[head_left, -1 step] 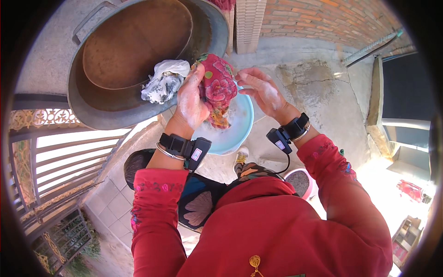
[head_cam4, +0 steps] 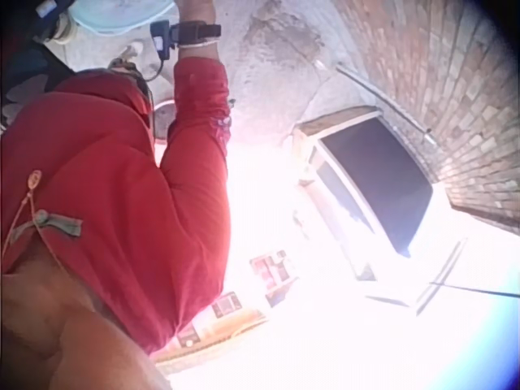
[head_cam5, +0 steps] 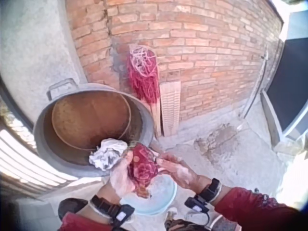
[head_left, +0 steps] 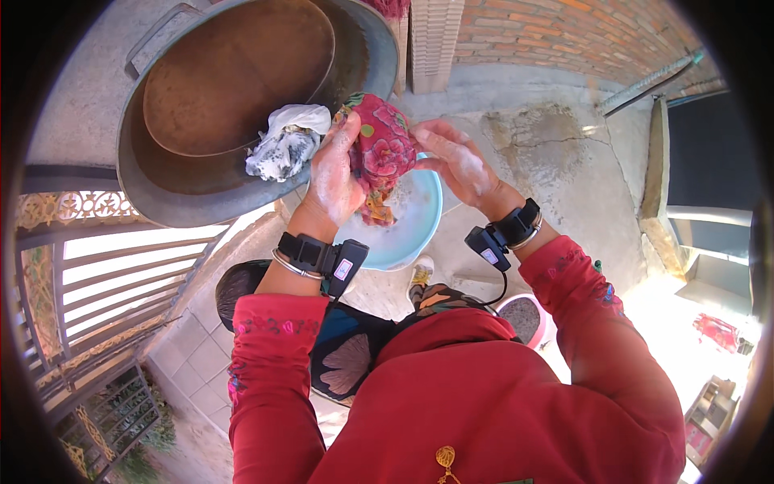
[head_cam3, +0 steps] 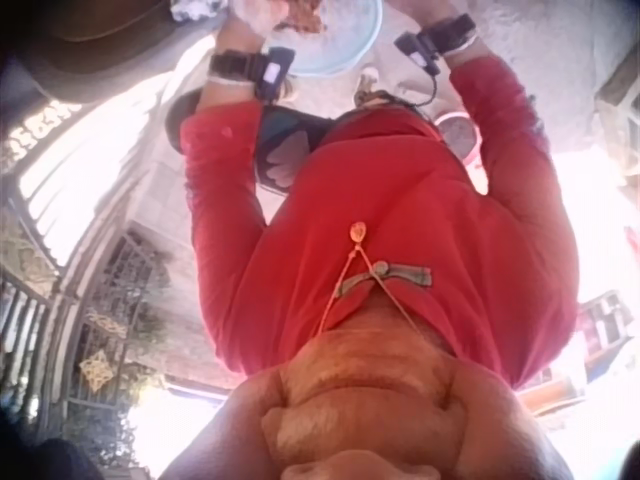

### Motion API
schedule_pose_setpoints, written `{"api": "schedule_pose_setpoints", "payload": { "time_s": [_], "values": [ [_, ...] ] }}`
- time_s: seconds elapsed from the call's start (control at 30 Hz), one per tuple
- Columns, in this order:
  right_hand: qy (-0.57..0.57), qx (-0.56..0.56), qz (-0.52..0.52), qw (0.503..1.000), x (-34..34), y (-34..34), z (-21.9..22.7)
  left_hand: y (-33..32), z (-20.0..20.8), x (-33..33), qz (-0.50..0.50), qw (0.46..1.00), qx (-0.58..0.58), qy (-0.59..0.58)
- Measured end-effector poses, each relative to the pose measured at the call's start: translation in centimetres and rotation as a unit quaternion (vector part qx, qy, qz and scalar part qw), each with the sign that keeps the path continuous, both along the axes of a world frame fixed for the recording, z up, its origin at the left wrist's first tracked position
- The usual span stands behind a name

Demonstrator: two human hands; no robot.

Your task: Washing a patterned piece of clothing by hand in a blue basin with soapy water.

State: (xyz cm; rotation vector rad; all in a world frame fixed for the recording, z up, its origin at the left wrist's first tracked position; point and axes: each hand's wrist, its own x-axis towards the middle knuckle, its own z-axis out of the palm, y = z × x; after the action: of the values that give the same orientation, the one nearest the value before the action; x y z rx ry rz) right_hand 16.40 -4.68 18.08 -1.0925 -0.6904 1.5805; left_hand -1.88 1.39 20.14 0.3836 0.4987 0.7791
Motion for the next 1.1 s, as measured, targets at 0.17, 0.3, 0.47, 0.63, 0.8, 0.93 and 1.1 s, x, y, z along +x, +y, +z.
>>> {"api": "schedule_pose_setpoints", "payload": {
  "time_s": [0.17, 0.3, 0.47, 0.63, 0.8, 0.93, 1.1],
  "values": [
    [0.073, 0.006, 0.016, 0.997, -2.6, 0.0, 0.2, -0.8, 0.8, 0.7, -0.047, 0.981, 0.12, 0.147],
    [0.123, -0.024, -0.042, 0.991, -0.4, 1.5, -1.2, -0.4, 0.6, 1.3, -0.064, 0.947, 0.178, 0.26],
    [0.175, -0.004, -0.086, 0.981, 0.6, 2.4, -1.2, -0.1, -3.1, 0.6, -0.087, 0.779, 0.384, 0.488],
    [0.251, 0.005, -0.086, 0.964, 1.6, 2.1, 0.9, 1.5, -4.2, -0.6, -0.096, 0.643, 0.436, 0.622],
    [0.253, 0.001, -0.12, 0.96, 2.1, 1.3, 2.1, 2.6, -6.9, -2.6, -0.078, 0.486, 0.494, 0.717],
    [0.237, -0.039, -0.204, 0.949, 4.1, 1.2, 3.9, 4.3, -7.3, -4.5, -0.103, 0.575, 0.347, 0.733],
    [0.238, -0.019, -0.203, 0.95, 7.8, 0.5, -0.3, 3.4, -6.2, -3.3, -0.088, 0.836, 0.035, 0.54]
  ]
}}
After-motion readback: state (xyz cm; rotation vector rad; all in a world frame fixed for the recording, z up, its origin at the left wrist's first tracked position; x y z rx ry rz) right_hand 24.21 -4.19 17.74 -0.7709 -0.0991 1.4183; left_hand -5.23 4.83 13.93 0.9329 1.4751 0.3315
